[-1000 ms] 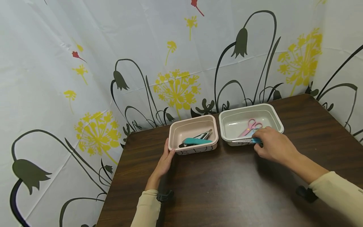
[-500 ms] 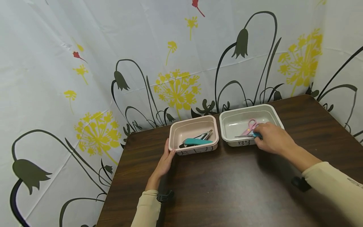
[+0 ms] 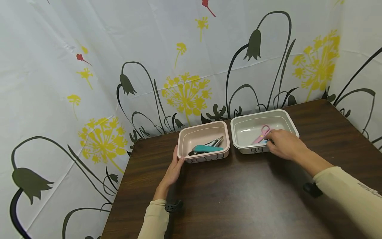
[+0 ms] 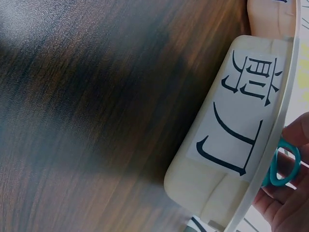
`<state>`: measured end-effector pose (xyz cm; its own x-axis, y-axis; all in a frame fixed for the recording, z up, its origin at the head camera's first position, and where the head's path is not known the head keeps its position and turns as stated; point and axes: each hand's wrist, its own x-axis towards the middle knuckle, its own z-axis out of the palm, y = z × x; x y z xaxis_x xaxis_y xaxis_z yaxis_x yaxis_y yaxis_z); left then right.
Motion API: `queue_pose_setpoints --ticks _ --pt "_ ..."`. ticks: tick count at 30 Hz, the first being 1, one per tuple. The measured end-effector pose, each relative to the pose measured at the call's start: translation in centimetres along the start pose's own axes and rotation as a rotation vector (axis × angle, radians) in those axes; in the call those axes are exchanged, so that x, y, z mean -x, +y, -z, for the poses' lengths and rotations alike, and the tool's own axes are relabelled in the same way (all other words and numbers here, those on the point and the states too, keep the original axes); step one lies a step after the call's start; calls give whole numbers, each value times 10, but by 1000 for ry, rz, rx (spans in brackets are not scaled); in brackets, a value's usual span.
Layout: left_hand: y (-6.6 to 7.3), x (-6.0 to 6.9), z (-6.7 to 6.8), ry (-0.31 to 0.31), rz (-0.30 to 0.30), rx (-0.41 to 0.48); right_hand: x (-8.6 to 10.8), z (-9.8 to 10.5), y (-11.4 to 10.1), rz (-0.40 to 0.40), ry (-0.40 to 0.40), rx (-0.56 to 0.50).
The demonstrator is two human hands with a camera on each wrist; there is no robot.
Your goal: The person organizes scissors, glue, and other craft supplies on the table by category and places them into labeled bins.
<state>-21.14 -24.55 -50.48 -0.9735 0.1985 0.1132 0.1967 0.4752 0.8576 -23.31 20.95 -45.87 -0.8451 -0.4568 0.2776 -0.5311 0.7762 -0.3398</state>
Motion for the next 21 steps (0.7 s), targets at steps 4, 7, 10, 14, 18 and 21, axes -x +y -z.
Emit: queue_pose_setpoints --ticks 4,7,10,14,18,21 --pt "-7 -1 -1 13 -4 -12 0 -1 0 12 14 -7" --pt "-8 -1 -1 13 -8 -10 1 -1 1 20 25 -3" --pt "-8 -1 -1 14 -4 -16 2 -1 1 20 25 9" --pt "-7 -1 -2 14 -5 -7 3 1 3 8 16 12" --pt "-7 -2 -1 13 -6 -3 4 2 4 -2 15 9" --pt "-8 -3 -1 14 -8 -17 5 3 5 3 34 14"
